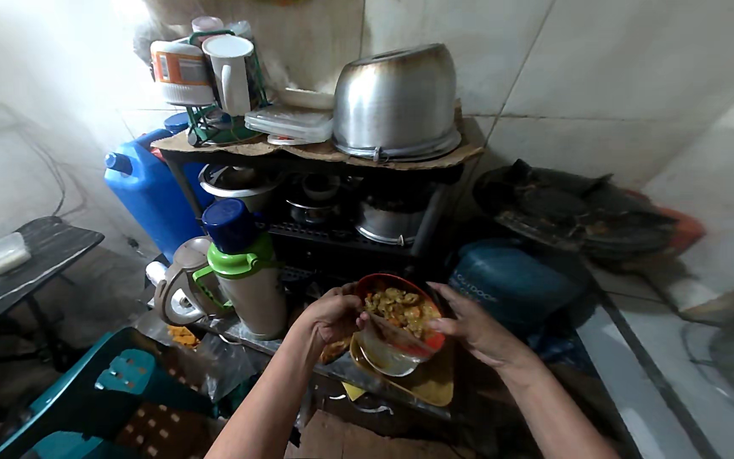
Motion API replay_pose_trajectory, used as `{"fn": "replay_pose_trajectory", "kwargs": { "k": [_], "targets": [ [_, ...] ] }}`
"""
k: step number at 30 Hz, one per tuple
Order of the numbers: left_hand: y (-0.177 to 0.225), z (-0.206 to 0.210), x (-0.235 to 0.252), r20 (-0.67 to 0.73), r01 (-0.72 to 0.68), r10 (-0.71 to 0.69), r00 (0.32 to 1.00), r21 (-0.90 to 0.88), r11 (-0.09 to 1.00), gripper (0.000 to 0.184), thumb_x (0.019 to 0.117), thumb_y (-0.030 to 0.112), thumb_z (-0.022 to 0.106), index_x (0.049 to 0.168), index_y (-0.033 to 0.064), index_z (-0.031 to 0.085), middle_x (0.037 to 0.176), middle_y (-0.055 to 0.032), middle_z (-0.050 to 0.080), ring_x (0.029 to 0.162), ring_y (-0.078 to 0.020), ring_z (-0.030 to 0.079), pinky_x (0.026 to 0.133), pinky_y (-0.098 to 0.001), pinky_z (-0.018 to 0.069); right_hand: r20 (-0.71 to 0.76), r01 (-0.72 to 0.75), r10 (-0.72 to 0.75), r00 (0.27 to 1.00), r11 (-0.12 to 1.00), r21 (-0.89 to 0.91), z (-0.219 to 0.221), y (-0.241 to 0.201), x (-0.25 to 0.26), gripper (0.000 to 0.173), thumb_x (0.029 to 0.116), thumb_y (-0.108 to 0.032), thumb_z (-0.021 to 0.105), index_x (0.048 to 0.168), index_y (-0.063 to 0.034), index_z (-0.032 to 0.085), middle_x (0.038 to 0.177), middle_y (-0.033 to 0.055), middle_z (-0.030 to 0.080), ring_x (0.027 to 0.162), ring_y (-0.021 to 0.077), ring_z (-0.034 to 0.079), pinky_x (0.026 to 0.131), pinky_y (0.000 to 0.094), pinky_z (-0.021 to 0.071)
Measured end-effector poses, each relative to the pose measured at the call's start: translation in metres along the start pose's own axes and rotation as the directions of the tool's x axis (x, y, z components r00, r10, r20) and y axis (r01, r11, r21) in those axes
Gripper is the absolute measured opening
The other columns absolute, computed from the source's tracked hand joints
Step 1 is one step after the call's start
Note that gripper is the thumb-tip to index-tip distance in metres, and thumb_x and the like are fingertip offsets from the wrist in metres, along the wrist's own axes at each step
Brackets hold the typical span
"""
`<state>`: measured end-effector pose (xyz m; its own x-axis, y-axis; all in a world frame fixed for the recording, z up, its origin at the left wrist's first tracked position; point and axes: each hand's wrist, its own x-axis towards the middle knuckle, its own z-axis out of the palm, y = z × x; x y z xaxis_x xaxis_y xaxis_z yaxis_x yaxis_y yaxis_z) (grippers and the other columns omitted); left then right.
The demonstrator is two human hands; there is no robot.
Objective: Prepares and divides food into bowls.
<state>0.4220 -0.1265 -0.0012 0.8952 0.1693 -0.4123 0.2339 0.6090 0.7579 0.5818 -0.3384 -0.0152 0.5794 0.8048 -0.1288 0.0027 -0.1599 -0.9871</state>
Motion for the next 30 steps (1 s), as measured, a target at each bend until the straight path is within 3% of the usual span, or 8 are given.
{"fn": "replay_pose_trajectory", "kwargs": {
  "k": [4, 6, 8, 11, 13, 20, 30],
  "targets": [
    [0.001, 0.002, -0.002, -0.023, -0.055, 0.059, 0.998, 0.140, 0.989, 0.070, 0.0893, -0.015, 0.049, 0.152, 0.0117, 0.031, 0.103, -0.0071, 0.059, 0.071, -0.0093, 0.057, 0.062, -0.0233, 0.0505, -0.025, 0.046, -0.051, 0.998, 0.981, -0.187, 0.004, -0.018, -0.009, 0.102, 0.0567, -0.031, 0.089, 0.146, -0.0059, 0.047, 0.138, 0.0122, 0.057, 0.124, 0.0178, 0.058, 0.101, 0.0346, 0.0515],
    [0.000, 0.002, -0.002, -0.047, -0.079, 0.090, 0.995, 0.202, 0.976, 0.077, 0.0903, -0.014, 0.050, 0.157, 0.0140, 0.024, 0.105, -0.0090, 0.059, 0.078, -0.0126, 0.058, 0.068, -0.0284, 0.0517, -0.019, 0.068, -0.077, 0.997, 0.948, -0.311, 0.006, -0.028, -0.012, 0.101, 0.0599, -0.028, 0.090, 0.147, -0.0052, 0.046, 0.146, 0.0155, 0.052, 0.132, 0.0254, 0.052, 0.107, 0.0420, 0.0471],
    [0.001, 0.003, -0.002, -0.055, -0.112, 0.126, 0.990, 0.215, 0.970, 0.082, 0.0906, -0.013, 0.050, 0.160, 0.0166, 0.018, 0.108, -0.0113, 0.060, 0.082, -0.0151, 0.061, 0.073, -0.0315, 0.0533, -0.023, 0.092, -0.111, 0.994, 0.903, -0.420, 0.008, -0.035, -0.013, 0.101, 0.0604, -0.031, 0.092, 0.148, -0.0065, 0.047, 0.147, 0.0157, 0.050, 0.133, 0.0299, 0.050, 0.106, 0.0480, 0.0472],
    [0.002, 0.006, -0.003, -0.069, -0.152, 0.170, 0.983, 0.207, 0.966, 0.084, 0.0925, -0.012, 0.050, 0.161, 0.0199, 0.014, 0.113, -0.0124, 0.061, 0.083, -0.0156, 0.063, 0.072, -0.0309, 0.0543, -0.002, 0.113, -0.131, 0.991, 0.865, -0.489, 0.013, -0.045, -0.017, 0.102, 0.0593, -0.034, 0.092, 0.147, -0.0069, 0.048, 0.145, 0.0153, 0.051, 0.132, 0.0310, 0.052, 0.098, 0.0499, 0.0518],
    [0.003, 0.006, -0.003, -0.070, -0.177, 0.195, 0.978, 0.210, 0.962, 0.087, 0.0914, -0.013, 0.050, 0.161, 0.0211, 0.012, 0.127, -0.0138, 0.057, 0.088, -0.0164, 0.063, 0.074, -0.0313, 0.0548, -0.003, 0.117, -0.138, 0.990, 0.854, -0.506, 0.014, -0.049, -0.017, 0.102, 0.0592, -0.035, 0.092, 0.147, -0.0067, 0.048, 0.145, 0.0154, 0.050, 0.132, 0.0308, 0.051, 0.099, 0.0499, 0.0507],
    [0.002, 0.008, -0.002, -0.123, -0.183, 0.220, 0.968, 0.256, 0.949, 0.092, 0.0907, -0.013, 0.054, 0.162, 0.0239, 0.010, 0.146, -0.0164, 0.047, 0.090, -0.0174, 0.064, 0.075, -0.0311, 0.0558, 0.020, 0.148, -0.170, 0.985, 0.786, -0.601, 0.019, -0.057, -0.019, 0.101, 0.0607, -0.035, 0.094, 0.146, -0.0061, 0.048, 0.146, 0.0150, 0.050, 0.131, 0.0292, 0.052, 0.097, 0.0491, 0.0526],
    [0.002, 0.009, -0.002, -0.137, -0.186, 0.235, 0.962, 0.298, 0.936, 0.089, 0.0939, -0.008, 0.057, 0.162, 0.0249, 0.010, 0.146, -0.0156, 0.047, 0.094, -0.0185, 0.065, 0.078, -0.0328, 0.0566, 0.001, 0.168, -0.222, 0.975, 0.737, -0.654, 0.020, -0.063, -0.020, 0.100, 0.0593, -0.032, 0.094, 0.145, -0.0058, 0.049, 0.145, 0.0157, 0.050, 0.129, 0.0319, 0.054, 0.096, 0.0522, 0.0529]
  ]
}}
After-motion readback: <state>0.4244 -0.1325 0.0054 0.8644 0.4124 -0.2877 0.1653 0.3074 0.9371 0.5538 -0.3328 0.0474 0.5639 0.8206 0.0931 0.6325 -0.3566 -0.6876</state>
